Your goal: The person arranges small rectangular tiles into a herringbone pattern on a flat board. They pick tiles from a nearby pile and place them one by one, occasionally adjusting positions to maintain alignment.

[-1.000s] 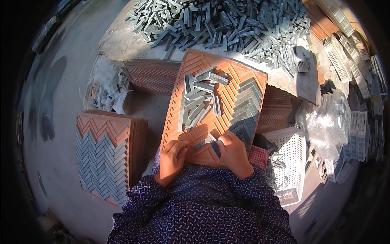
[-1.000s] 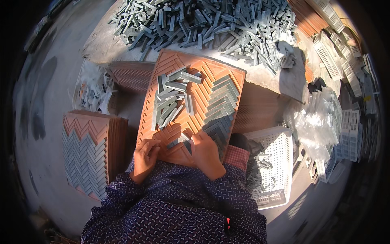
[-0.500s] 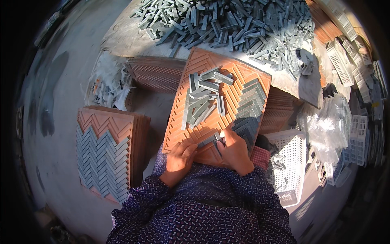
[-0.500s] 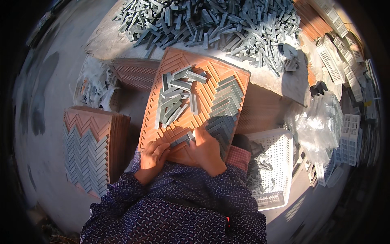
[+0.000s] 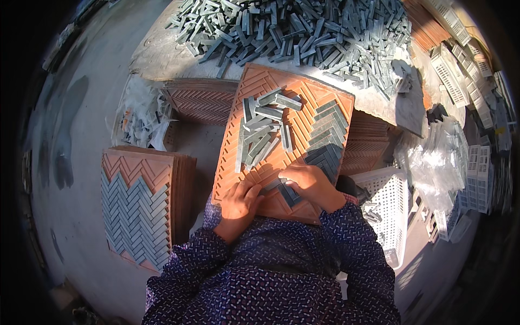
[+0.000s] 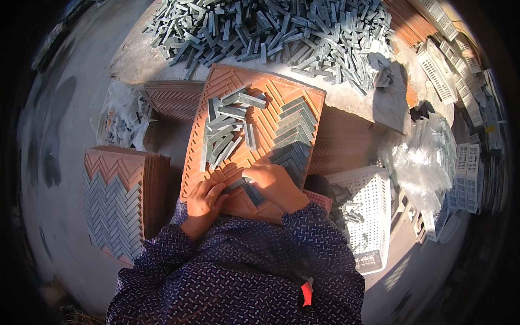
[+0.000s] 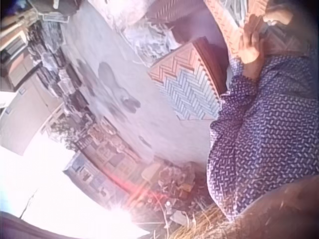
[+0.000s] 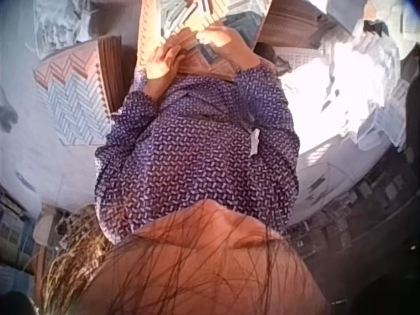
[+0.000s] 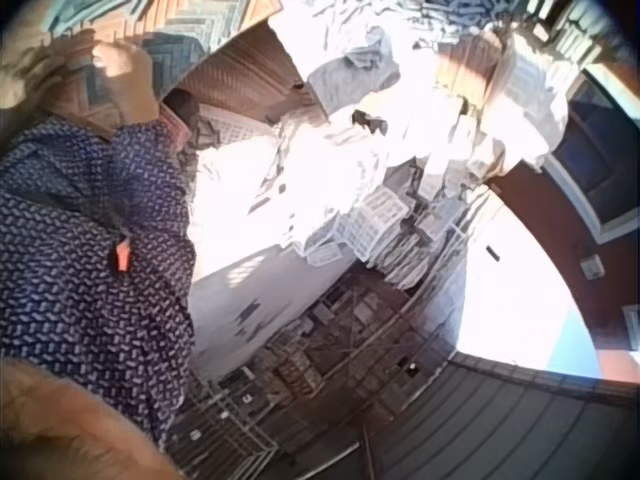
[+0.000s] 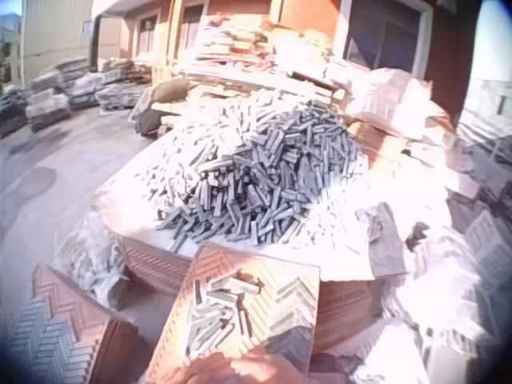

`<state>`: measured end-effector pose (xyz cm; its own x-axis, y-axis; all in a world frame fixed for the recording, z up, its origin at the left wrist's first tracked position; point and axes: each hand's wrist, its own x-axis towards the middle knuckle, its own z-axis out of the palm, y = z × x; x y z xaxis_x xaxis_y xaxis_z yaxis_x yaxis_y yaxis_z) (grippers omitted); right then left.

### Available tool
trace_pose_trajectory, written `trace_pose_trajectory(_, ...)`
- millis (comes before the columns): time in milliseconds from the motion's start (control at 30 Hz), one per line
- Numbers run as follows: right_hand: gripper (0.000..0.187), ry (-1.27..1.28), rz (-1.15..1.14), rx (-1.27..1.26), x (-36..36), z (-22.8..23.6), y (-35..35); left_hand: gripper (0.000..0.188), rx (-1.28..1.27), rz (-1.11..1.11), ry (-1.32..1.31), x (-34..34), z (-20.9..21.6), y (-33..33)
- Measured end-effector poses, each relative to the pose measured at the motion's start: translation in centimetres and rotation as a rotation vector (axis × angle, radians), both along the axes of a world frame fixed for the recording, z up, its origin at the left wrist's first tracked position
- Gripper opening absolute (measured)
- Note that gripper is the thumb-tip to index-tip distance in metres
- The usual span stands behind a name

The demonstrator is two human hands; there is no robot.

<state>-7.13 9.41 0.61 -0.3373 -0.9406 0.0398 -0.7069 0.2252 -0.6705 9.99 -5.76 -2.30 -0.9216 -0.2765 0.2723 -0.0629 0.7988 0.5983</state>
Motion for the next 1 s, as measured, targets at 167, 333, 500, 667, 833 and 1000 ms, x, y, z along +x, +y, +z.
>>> trace_pose_trajectory(167,0.037,-0.024,0.055,-0.105,-0.6,-0.2,0.9,0.028,0.000,-0.008,-0.007,-0.1,0.1,0.1)
trace_pose_trajectory(333,0.037,-0.106,-0.266,-0.060,0.6,3.3,1.9,0.025,0.074,0.034,0.050,-0.1,-0.1,0.0)
trace_pose_trajectory(500,0.022,-0.230,-0.736,-0.200,2.4,2.3,6.0,0.025,0.405,0.140,-0.068,0.3,0.7,0.1)
trace_pose_trajectory(667,0.014,-0.195,-0.967,-0.238,3.7,0.1,9.9,0.019,0.865,0.138,-0.065,1.0,0.6,0.6)
trace_pose_trajectory(833,0.012,-0.168,-0.971,-0.245,4.1,0.0,10.5,0.021,1.116,0.048,0.025,0.2,1.1,1.4)
trace_pose_trajectory(1000,0.011,-0.156,-0.953,-0.273,4.2,-0.1,9.8,0.029,1.347,0.099,0.065,-1.3,3.5,1.9)
